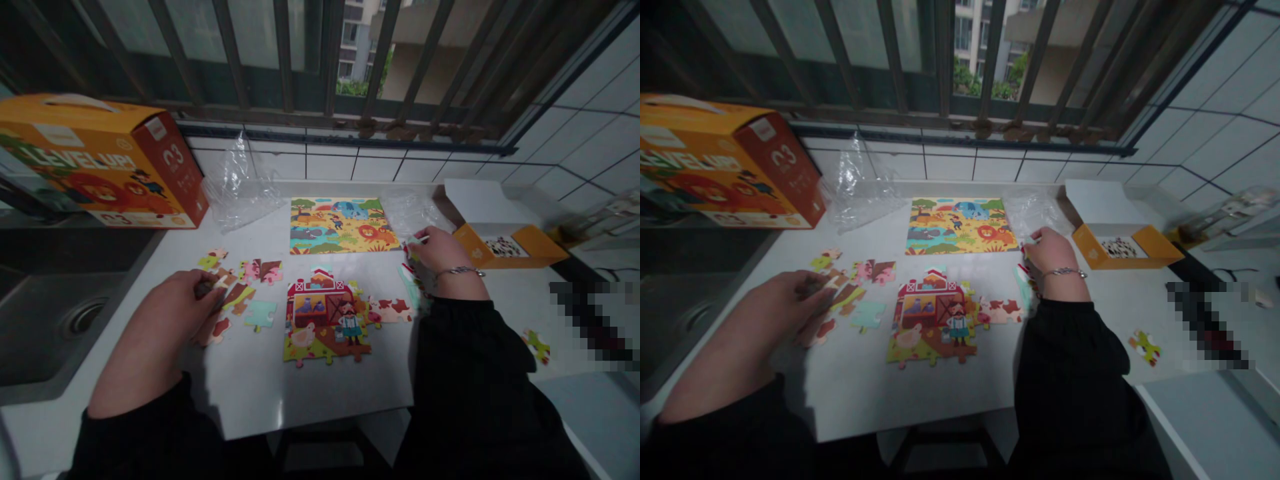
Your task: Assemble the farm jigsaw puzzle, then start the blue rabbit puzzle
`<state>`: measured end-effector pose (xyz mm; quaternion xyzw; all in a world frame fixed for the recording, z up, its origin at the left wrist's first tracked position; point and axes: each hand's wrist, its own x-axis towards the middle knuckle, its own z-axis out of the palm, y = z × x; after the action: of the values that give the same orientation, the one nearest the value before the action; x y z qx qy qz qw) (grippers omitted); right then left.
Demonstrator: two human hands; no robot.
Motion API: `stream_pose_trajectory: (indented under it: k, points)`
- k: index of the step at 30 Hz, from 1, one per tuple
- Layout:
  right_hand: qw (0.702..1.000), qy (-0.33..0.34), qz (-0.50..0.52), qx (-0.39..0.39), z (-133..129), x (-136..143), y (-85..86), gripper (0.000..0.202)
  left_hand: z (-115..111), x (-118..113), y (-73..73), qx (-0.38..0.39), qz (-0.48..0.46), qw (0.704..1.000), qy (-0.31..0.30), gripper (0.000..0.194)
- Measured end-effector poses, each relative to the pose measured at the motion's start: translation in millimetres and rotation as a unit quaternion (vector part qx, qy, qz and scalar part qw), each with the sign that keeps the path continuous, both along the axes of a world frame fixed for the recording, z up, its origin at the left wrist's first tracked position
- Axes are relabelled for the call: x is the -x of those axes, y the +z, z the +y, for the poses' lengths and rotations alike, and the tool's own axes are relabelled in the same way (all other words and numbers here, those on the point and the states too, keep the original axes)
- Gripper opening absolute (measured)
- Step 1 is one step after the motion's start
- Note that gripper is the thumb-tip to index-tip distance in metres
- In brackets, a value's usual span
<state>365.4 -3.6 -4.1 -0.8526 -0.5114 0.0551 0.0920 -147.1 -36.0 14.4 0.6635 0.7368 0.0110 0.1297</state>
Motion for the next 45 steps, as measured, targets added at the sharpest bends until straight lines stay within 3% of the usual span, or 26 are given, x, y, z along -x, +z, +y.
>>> stream_pose_trajectory:
  k: [3, 5, 8, 10, 17, 26, 31, 34, 36, 38, 40, 41, 45]
  points:
    - [0.985, 0.126, 0.099, -0.056, -0.8, 16.1, 8.6, 0.022, 1.6, -1.1, 0.5, 0.007, 0.016, 1.000, 0.001, 0.043]
    - [0.948, 0.224, 0.210, -0.081, -0.3, 33.8, 9.0, 0.022, 2.6, -1.5, 0.3, 0.014, 0.021, 1.000, 0.002, 0.042]
    - [0.882, 0.334, 0.329, -0.035, 2.3, 65.8, 0.8, 0.023, 2.8, -2.3, 0.4, 0.017, 0.017, 1.000, 0.004, 0.041]
    - [0.860, 0.372, 0.348, -0.007, 4.7, 84.2, -7.5, 0.020, 2.5, -2.9, 0.6, 0.017, 0.018, 1.000, 0.010, 0.041]
    - [0.888, 0.395, 0.234, -0.028, 6.0, 108.2, -22.5, 0.019, 3.7, -1.8, -1.4, 0.020, 0.016, 1.000, 0.009, 0.041]
    - [0.883, 0.439, 0.157, -0.060, 0.5, 119.2, -24.1, 0.021, 5.3, 1.6, -6.9, -0.003, 0.025, 1.000, -0.017, 0.043]
    - [0.887, 0.438, 0.139, -0.046, 0.9, 124.5, -23.7, 0.024, 6.1, 2.8, -8.0, 0.005, 0.036, 0.999, -0.012, 0.044]
    - [0.898, 0.419, 0.118, -0.057, 1.0, 113.2, -12.4, 0.016, 6.7, 3.8, -9.8, -0.001, 0.035, 0.999, -0.017, 0.046]
    - [0.932, 0.346, 0.078, -0.076, -1.4, 92.5, 0.6, 0.005, 6.6, 3.1, -9.4, -0.001, 0.037, 0.999, -0.015, 0.045]
    - [0.974, 0.213, 0.009, -0.080, -6.9, 64.4, 13.8, 0.015, 6.1, 1.3, -7.7, 0.002, 0.039, 0.999, -0.012, 0.043]
    - [0.996, 0.079, -0.039, -0.015, -13.9, 36.8, 22.7, 0.020, 5.6, -0.3, -6.0, 0.006, 0.039, 0.999, -0.011, 0.043]
    - [0.998, 0.042, -0.042, 0.028, -17.1, 25.8, 24.7, 0.025, 5.6, -0.5, -5.8, 0.008, 0.039, 0.999, -0.013, 0.043]
    - [0.989, 0.056, -0.029, 0.131, -22.7, 9.8, 19.2, 0.051, 7.6, 3.3, -11.3, 0.006, 0.032, 0.999, -0.017, 0.047]
